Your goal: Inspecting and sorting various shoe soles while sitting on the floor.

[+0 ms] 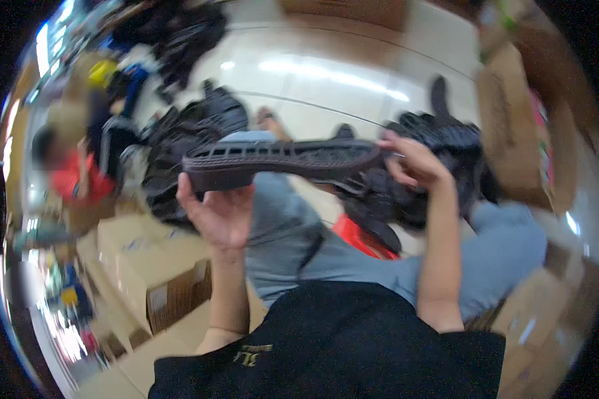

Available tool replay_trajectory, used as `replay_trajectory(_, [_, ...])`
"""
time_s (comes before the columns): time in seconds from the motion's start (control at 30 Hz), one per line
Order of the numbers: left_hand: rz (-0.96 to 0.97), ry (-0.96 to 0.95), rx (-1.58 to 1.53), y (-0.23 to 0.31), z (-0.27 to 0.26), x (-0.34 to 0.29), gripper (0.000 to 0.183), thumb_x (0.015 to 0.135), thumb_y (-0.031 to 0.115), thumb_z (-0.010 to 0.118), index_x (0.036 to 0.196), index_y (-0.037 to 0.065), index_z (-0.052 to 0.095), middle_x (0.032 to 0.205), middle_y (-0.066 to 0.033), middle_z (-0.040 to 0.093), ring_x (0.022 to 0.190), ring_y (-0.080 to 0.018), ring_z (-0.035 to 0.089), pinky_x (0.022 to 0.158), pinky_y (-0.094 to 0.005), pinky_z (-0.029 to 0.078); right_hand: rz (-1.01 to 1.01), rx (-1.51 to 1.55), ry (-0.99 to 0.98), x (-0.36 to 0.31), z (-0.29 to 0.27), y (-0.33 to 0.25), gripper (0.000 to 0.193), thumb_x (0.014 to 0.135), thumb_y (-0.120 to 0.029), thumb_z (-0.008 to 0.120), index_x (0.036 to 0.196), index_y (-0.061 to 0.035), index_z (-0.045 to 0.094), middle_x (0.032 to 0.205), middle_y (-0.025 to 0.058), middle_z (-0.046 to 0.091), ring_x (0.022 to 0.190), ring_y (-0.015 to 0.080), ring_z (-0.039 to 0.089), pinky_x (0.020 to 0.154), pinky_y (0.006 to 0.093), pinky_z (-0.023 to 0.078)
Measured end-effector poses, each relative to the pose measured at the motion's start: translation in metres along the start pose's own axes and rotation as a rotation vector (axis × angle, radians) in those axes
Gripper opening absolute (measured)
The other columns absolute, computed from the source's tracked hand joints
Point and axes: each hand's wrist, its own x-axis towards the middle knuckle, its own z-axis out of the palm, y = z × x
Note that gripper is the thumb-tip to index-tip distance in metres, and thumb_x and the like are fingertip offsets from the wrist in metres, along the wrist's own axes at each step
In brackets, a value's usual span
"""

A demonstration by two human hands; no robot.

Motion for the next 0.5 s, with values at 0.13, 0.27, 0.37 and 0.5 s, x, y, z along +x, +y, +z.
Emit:
replay_trajectory(0.13, [0.544, 0.026, 0.049, 0.044, -0.016, 0.007, 0.054, 0.081, 0.044, 0.056, 0.116, 0.003, 0.053, 0.113, -0.0154, 0.058, 0.097, -0.0291, 0.06, 0.088, -0.0475, 0.05, -0.031, -0.029, 0.151, -0.004, -0.019, 0.015, 0.057, 0.092, -0.05, 0.041, 0.126, -0.0061, 0.049, 0.048, 0.0022, 0.048, 0.034, 0.0093, 0.041, 0.033, 0.0205, 0.03])
replay_trajectory(0.27, [0.946, 0.126, 0.113, 0.111, -0.076, 0.034, 0.043, 0.082, 0.026, 0.053, 0.114, -0.003, 0.05, 0.114, -0.0187, 0.055, 0.103, -0.0325, 0.056, 0.096, -0.0494, 0.045, -0.018, 0.032, 0.219, 0.013, -0.04, 0.038, 0.049, 0.091, -0.044, 0.048, 0.124, -0.0083, 0.052, 0.06, 0.0046, 0.055, 0.042, 0.011, 0.048, 0.039, 0.0221, 0.037])
replay_trajectory(0.37, [0.715, 0.458, 0.211, 0.113, -0.114, 0.044, 0.051, 0.084, 0.023, 0.05, 0.126, 0.0, 0.031, 0.129, -0.026, 0.036, 0.114, -0.0423, 0.046, 0.098, -0.0465, 0.043, 0.045, -0.059, 0.429, 0.039, -0.048, 0.057, 0.045, 0.086, -0.041, 0.057, 0.118, -0.0088, 0.056, 0.075, 0.0087, 0.062, 0.054, 0.0132, 0.058, 0.046, 0.0237, 0.046])
replay_trajectory(0.5, [0.446, 0.513, 0.328, 0.077, -0.146, 0.03, 0.07, 0.081, 0.028, 0.057, 0.136, 0.008, 0.018, 0.137, -0.0277, 0.027, 0.121, -0.0386, 0.042, 0.099, -0.0448, 0.042, 0.141, -0.447, 0.391, 0.085, -0.037, 0.112, 0.046, 0.076, -0.038, 0.068, 0.108, -0.0065, 0.063, 0.083, 0.0123, 0.066, 0.068, 0.0194, 0.065, 0.057, 0.0315, 0.052])
